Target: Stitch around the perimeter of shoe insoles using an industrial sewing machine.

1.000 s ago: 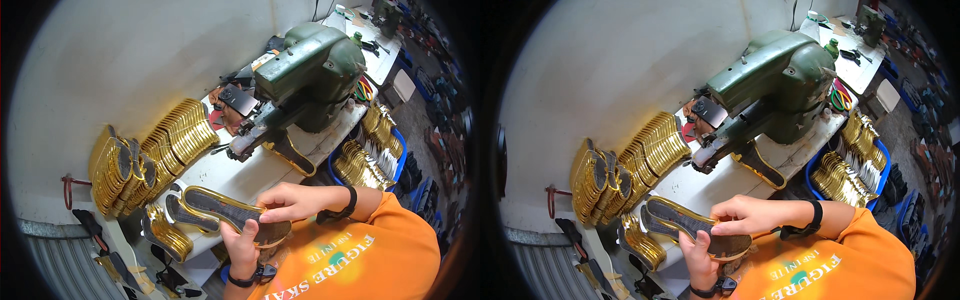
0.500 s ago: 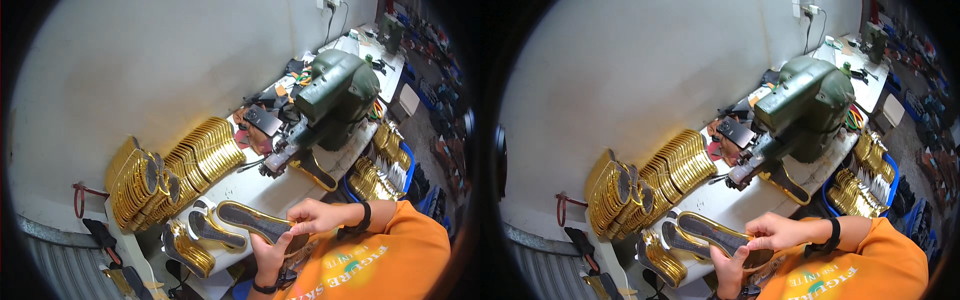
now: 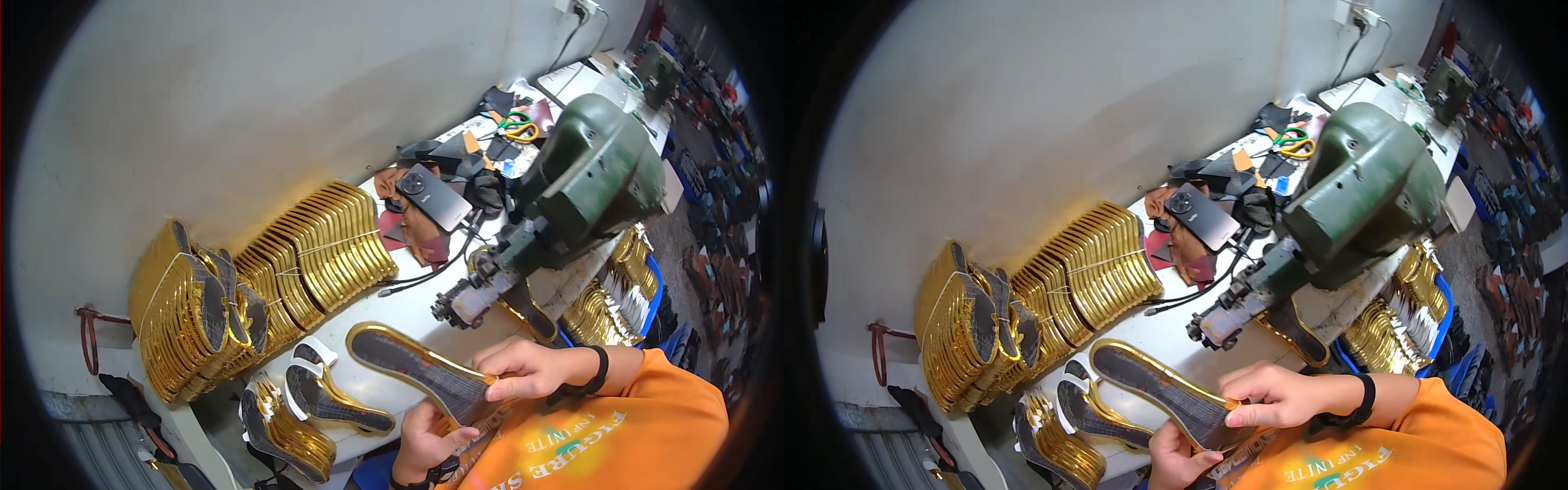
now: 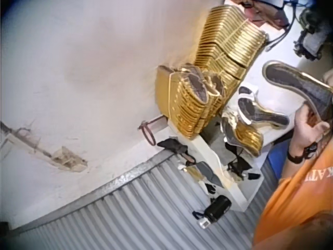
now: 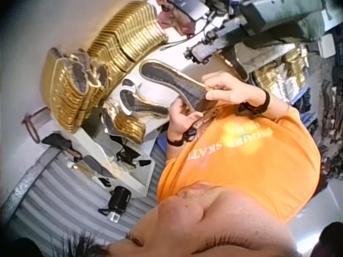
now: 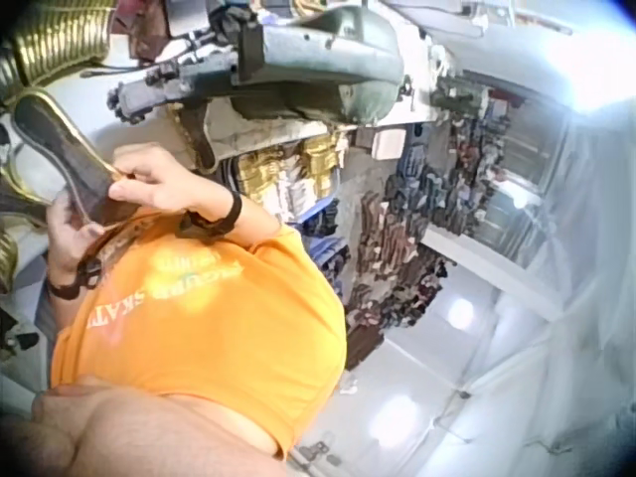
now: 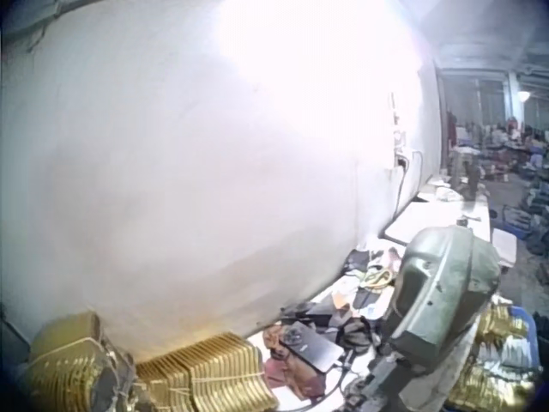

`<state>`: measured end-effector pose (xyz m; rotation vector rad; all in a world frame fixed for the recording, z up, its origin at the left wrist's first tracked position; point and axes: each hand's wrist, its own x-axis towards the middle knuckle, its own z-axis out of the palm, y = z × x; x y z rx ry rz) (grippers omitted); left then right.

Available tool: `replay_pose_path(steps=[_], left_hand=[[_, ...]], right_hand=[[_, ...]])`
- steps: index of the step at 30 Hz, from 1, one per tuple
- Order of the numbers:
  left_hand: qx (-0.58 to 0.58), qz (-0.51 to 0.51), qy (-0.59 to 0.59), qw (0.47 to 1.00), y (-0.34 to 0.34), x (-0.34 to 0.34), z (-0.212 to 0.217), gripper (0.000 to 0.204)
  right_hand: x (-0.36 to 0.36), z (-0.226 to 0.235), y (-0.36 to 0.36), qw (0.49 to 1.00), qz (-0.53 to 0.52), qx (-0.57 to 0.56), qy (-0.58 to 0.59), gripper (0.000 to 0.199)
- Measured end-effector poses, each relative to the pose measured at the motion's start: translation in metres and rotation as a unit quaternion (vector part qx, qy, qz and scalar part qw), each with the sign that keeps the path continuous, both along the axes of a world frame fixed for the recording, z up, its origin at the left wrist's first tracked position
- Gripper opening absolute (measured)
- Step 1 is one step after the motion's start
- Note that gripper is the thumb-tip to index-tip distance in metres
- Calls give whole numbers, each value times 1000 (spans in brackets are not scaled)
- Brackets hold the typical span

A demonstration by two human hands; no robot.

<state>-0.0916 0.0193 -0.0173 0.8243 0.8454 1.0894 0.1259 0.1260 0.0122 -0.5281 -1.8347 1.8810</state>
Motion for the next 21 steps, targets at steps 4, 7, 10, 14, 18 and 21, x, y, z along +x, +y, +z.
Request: replay_pose_path(steps=[4, 7, 10, 14, 18, 21], left_hand=[[118, 56, 235, 963, -8, -21, -19, 24], [30, 119, 146, 982, -3, -15, -10, 18], [56, 107, 162, 979, 1, -16, -7, 14], [154, 63, 262, 951, -5, -18, 3, 18], [277, 173, 349, 878, -15, 1, 11, 20], [468, 240, 521, 672, -25, 12, 17, 28]], right_hand=[[-4, -10, 19, 998, -12, -38, -42, 31], [-13, -5, 18, 970, -42, -238, -31, 31], [-12, -2, 19, 957, -63, -282, -19, 29], [-4, 10, 15, 998, -11, 21, -51, 26], [2, 15, -3, 982, -16, 186, -42, 25], [12, 18, -17, 946, -25, 316, -66, 22]])
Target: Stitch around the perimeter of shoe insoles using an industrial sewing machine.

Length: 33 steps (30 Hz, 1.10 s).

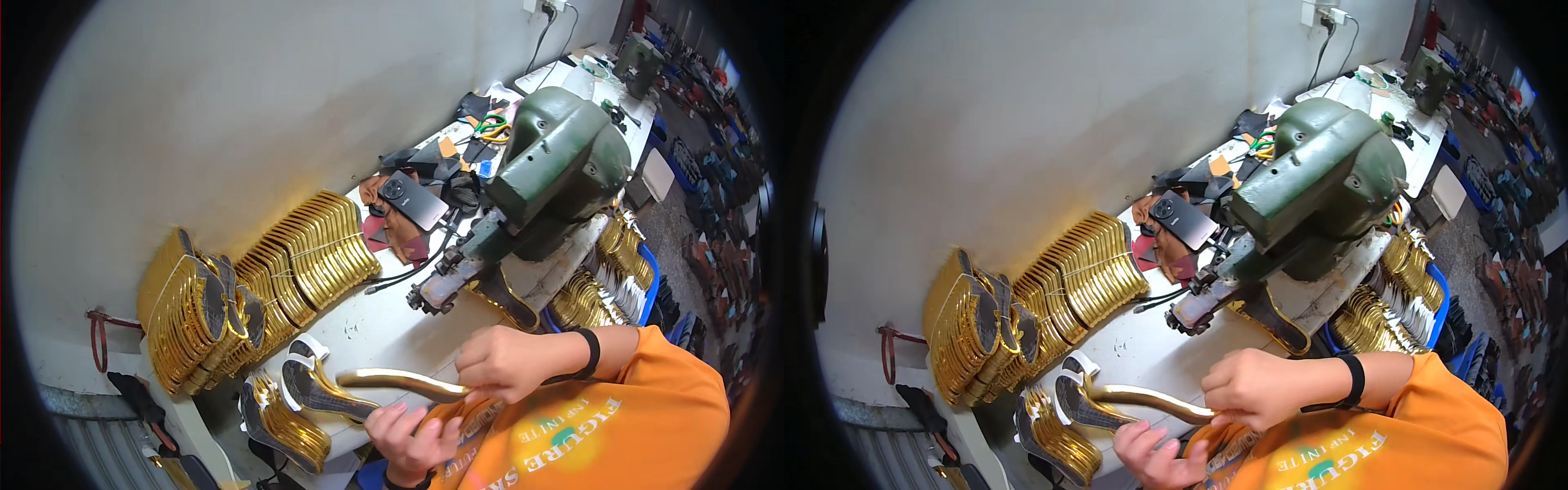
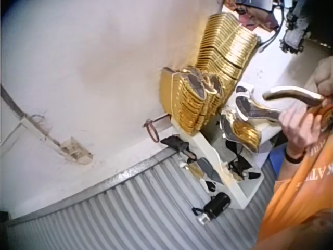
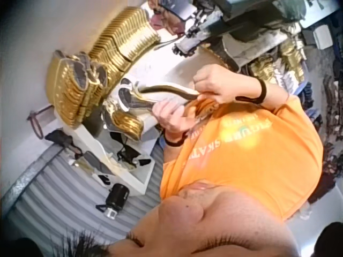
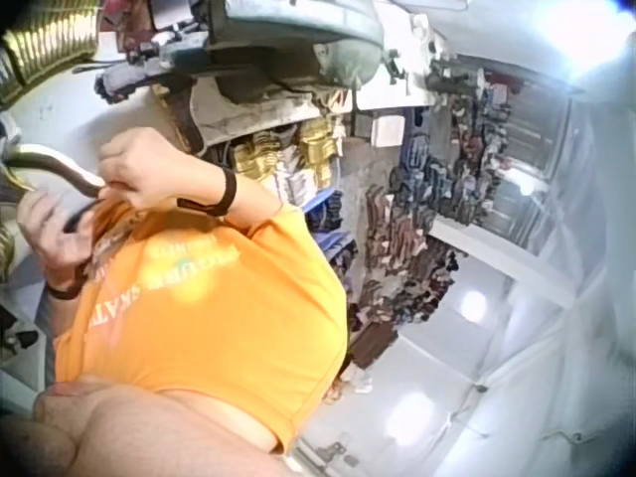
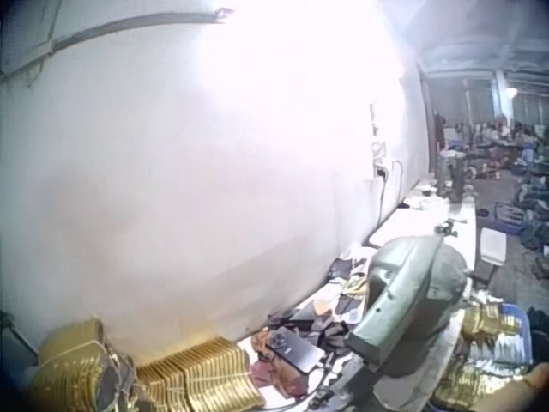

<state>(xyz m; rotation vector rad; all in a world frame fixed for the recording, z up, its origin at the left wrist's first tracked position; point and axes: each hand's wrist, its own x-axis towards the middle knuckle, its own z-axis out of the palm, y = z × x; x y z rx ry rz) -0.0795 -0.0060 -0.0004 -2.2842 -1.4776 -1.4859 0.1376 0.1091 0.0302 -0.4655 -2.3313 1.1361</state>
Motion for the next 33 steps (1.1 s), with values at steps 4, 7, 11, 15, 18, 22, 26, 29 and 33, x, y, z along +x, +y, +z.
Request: replay_pose_path(steps=[4, 7, 11, 15, 18, 22, 26, 29, 33], left_hand=[[-58, -1, 246, 968, 18, 25, 14, 51], [-50, -46, 226, 972, 39, 22, -2, 59], [-74, -132, 115, 982, 88, 16, 13, 70], [-182, -198, 77, 960, 152, -6, 27, 82], [-295, -265, 45, 917, 199, -12, 17, 81], [-401, -341, 32, 850, 242, -11, -5, 76], [-484, -372, -15, 792, 258, 0, -10, 65], [-507, -377, -20, 775, 266, 5, -9, 61], [-479, -379, 3, 792, 265, 4, -14, 59]], right_hand=[[6, -2, -12, 991, 57, 114, -41, 21], [12, -9, -11, 994, 14, 103, -38, 21], [28, -7, 1, 992, -34, -105, -55, 26], [42, -25, 9, 930, -84, -354, -52, 31], [24, -40, 4, 824, -171, -534, 80, 34], [17, -50, 9, 757, -155, -627, 93, 34], [21, -49, 7, 718, -177, -668, 88, 34], [22, -52, 3, 716, -205, -660, 103, 34], [24, -65, -3, 780, -165, -589, 134, 28]])
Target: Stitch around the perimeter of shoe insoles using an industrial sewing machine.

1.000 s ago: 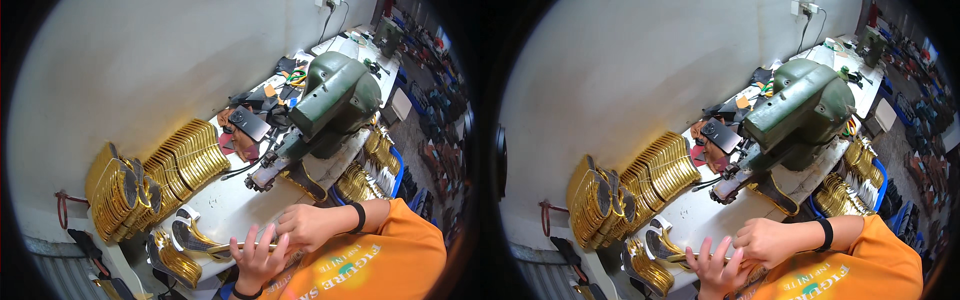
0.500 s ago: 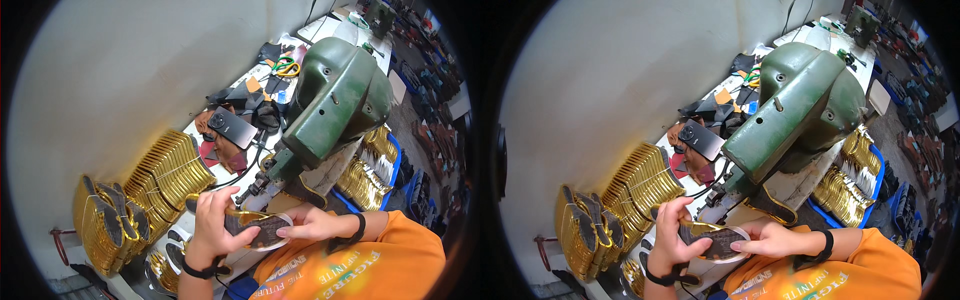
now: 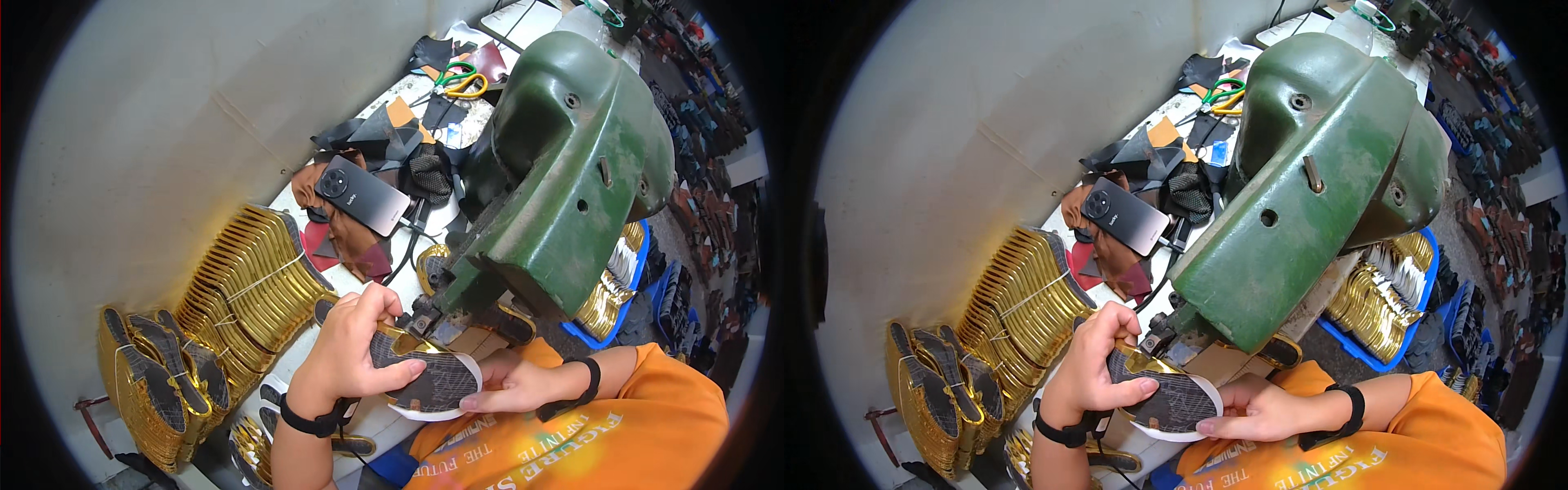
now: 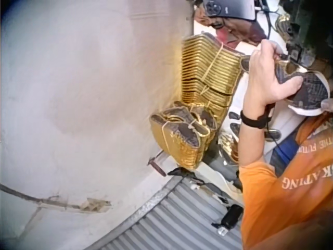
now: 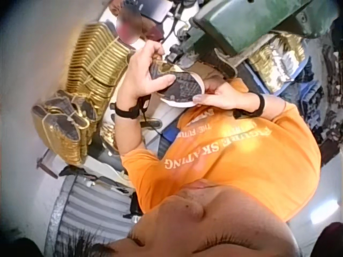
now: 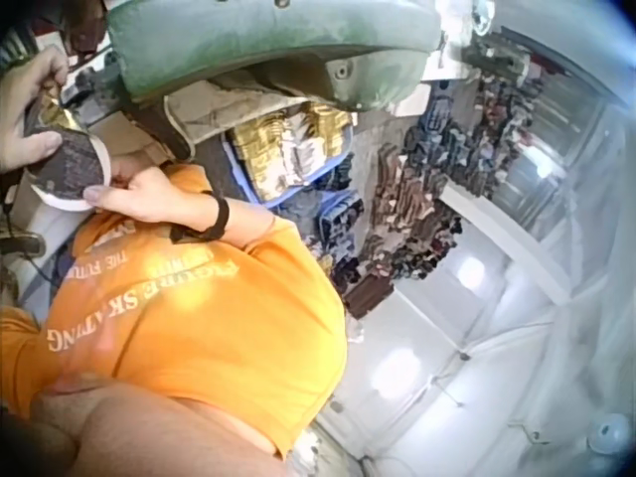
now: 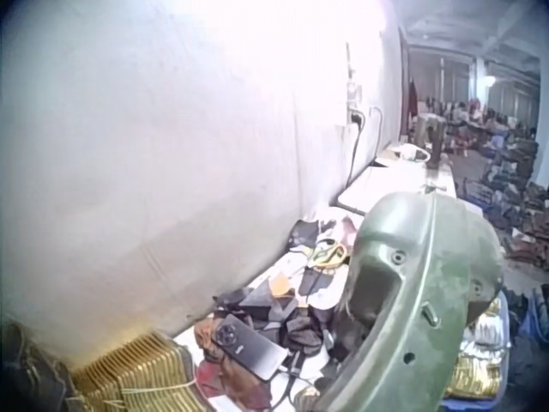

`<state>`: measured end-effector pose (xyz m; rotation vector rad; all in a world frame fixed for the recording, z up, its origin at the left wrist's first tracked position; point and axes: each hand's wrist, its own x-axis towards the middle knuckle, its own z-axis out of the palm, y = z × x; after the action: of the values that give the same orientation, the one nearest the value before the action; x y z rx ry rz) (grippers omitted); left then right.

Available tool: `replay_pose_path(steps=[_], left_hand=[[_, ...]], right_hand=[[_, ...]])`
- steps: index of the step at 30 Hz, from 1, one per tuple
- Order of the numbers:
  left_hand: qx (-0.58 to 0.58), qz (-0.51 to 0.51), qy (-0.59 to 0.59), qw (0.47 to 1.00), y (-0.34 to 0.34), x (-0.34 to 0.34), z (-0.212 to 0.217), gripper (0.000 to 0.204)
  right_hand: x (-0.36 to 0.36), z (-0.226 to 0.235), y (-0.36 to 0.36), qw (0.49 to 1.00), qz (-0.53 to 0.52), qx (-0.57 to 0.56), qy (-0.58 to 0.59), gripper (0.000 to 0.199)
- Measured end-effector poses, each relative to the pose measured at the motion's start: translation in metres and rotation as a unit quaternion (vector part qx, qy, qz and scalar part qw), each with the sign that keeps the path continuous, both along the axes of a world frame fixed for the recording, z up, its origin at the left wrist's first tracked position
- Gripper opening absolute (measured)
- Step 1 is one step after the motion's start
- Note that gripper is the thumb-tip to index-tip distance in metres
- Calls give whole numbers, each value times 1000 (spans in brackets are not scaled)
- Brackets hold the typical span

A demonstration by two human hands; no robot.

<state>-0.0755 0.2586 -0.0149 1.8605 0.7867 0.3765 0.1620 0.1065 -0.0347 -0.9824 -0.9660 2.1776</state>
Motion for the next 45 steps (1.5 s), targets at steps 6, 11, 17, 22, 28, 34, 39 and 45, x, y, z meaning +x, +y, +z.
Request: replay_pose_path(steps=[6, 11, 17, 22, 28, 34, 39, 45], left_hand=[[-2, 25, -51, 998, -8, 4, -2, 55], [-13, 31, -64, 997, -13, 1, -3, 52], [-10, 51, -68, 996, -15, 0, -3, 49], [-58, 83, -62, 993, -19, -4, -2, 44], [14, 118, -96, 988, -15, -12, -13, 38], [-42, 186, -83, 978, -20, -17, -11, 37], [-35, 225, -75, 971, -25, -23, -11, 31], [-26, 284, -128, 950, -45, -28, -19, 21]], right_hand=[[5, -3, -1, 999, 18, -21, -31, 26], [3, 1, 1, 999, 7, -28, -35, 27], [-2, 8, 4, 998, -29, -45, -40, 26], [-4, 9, 8, 997, -11, -6, -76, 26], [-17, 15, 30, 986, -2, 46, -158, 41], [-23, 7, 45, 979, -66, 115, -153, 41], [-29, 13, 50, 973, -72, 123, -182, 45], [-33, 14, 51, 966, -97, 87, -224, 47]])
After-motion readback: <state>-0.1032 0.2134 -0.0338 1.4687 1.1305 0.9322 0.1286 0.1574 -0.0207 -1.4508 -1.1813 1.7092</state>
